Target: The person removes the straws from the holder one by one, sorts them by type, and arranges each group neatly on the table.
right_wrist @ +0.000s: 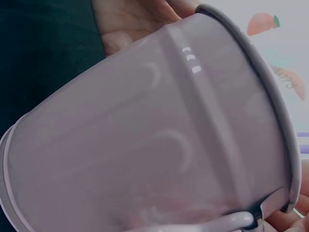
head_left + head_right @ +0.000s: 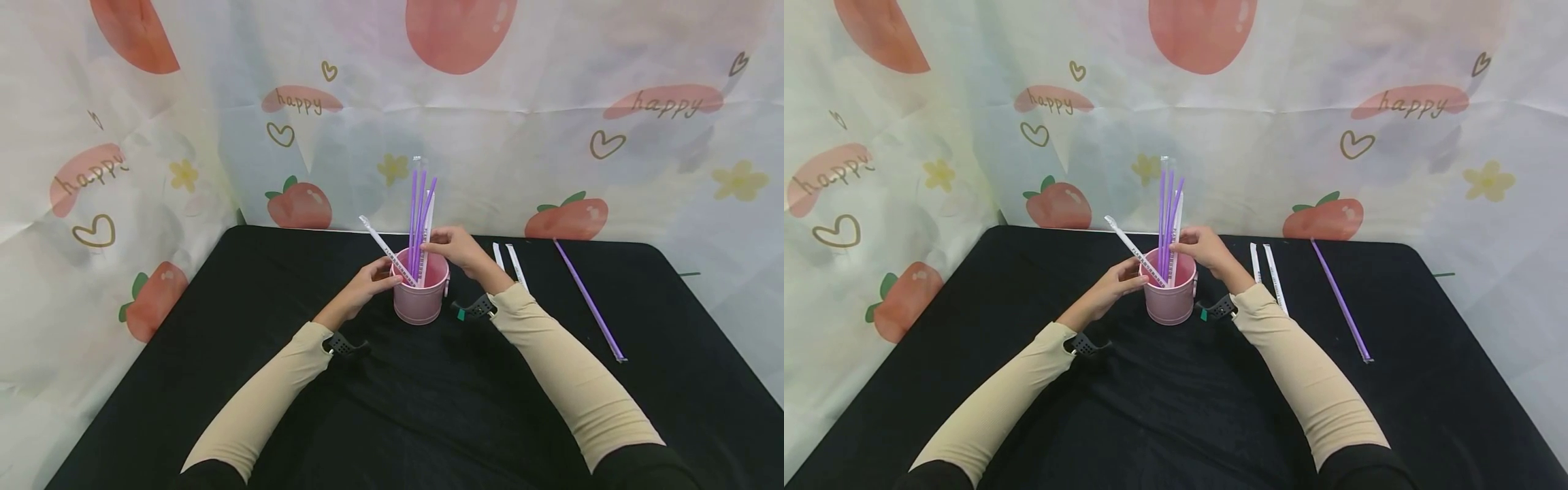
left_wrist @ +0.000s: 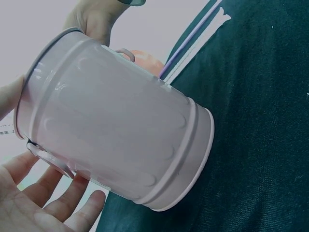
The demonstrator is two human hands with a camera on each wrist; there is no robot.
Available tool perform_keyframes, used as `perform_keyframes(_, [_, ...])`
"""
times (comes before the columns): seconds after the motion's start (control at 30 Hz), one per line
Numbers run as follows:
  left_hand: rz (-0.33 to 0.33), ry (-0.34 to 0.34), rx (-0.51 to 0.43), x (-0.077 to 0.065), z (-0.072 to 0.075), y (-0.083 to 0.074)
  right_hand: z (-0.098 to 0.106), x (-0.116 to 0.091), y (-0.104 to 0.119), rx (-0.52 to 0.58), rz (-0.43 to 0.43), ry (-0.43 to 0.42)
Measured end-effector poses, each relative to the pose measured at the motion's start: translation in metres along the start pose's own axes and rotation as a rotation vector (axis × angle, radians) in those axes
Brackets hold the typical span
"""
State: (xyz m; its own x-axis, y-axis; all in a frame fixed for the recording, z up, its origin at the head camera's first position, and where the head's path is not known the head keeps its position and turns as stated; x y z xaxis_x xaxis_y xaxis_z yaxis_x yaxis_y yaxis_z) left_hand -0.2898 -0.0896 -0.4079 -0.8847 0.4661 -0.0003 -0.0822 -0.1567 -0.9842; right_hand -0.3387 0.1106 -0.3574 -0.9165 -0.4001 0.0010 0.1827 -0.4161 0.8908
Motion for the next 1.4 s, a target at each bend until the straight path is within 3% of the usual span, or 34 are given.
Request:
perform_keyframes(0.27, [-0.007, -0.008, -0.01, 0.001, 0.0, 0.0, 0.009, -0.001, 0.003, 0.063, -0.04, -0.011])
perform_keyframes(0.5, [-0.015, -0.006, 0.013, 0.0, 0.0, 0.0, 0.022, -0.001, 0.013, 0.174, 0.03, 0.008])
perform_keyframes(0.63, [-0.013, -0.006, 0.011, 0.0, 0.0, 0.0, 0.031, -0.002, 0.02, 0.181, 0.058, 0.008])
perform_keyframes(0.83, [-0.024, -0.008, 0.016, 0.0, 0.0, 0.0, 0.049, -0.008, 0.039, 0.148, 0.078, -0.002])
perform_keyframes(1.1, [-0.017, -0.014, 0.015, 0.0, 0.0, -0.001, 0.079, -0.019, 0.071, 0.228, 0.12, -0.045])
perform_keyframes(1.4, [-0.011, -0.016, -0.003, 0.001, 0.0, -0.001, 0.106, -0.035, 0.09, 0.281, 0.169, -0.066])
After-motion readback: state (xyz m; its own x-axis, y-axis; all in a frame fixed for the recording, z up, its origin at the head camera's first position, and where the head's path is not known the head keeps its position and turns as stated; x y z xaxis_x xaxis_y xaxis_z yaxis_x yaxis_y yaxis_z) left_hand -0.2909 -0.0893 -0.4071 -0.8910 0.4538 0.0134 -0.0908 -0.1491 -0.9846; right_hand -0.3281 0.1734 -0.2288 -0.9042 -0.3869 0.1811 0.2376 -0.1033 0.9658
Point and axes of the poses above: each hand's wrist, its own x-axis towards the middle knuckle, its own z-axis out of the back of the hand, y = z × x, the point moved 2 cm from there along x, towards the middle knuckle, and after that the axes turned 2 degrees about y, right-handed, at the moved point
